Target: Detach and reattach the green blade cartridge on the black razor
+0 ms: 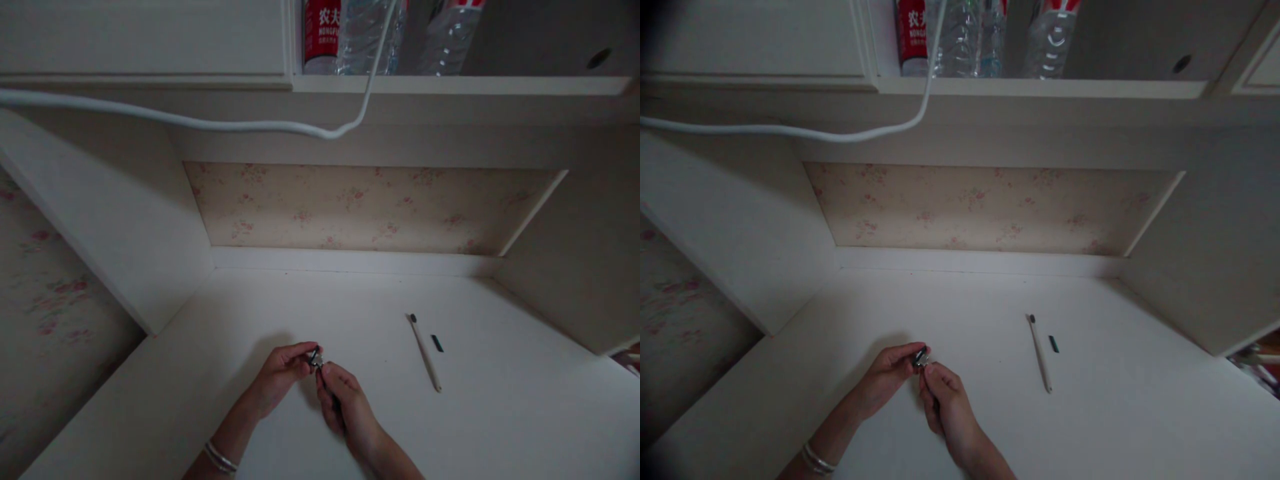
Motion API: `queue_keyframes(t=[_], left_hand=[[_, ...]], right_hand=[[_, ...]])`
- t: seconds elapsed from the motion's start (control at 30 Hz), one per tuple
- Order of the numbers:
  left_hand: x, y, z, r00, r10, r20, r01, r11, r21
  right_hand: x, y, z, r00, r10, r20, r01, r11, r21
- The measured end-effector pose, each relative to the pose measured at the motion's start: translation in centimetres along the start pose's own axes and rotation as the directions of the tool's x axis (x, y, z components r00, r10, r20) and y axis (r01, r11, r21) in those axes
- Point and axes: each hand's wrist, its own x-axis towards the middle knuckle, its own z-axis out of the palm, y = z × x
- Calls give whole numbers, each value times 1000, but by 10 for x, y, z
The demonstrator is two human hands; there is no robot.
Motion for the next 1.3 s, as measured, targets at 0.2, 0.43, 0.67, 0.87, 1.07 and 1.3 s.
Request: queue_keyframes(t=[0.2,0.43,0.67,0.87,1.07,1.3], left_hand=[[-1,1,1,1000,-15,-5,15,1000,24],[-1,1,5,999,23,-42,-19,996,92],[-1,0,5,998,-3,-66,11,992,127],[2,1,5,992,35,-123,-19,992,126],[2,2,8,999,14,-34,-17,996,-84],[1,-2,15,997,-36,71,47,984,-172]], right_hand=[[-1,-2,0,1000,14,-20,-14,1000,-21],[-1,-4,0,999,-12,-43,10,999,-38],[-2,-8,-4,999,-45,-21,42,991,-129],[-2,-10,-3,1000,-6,-15,4,993,-121],[-3,-13,-4,999,27,28,-27,999,16],[-2,-5,-1,999,-42,-13,42,999,-27]])
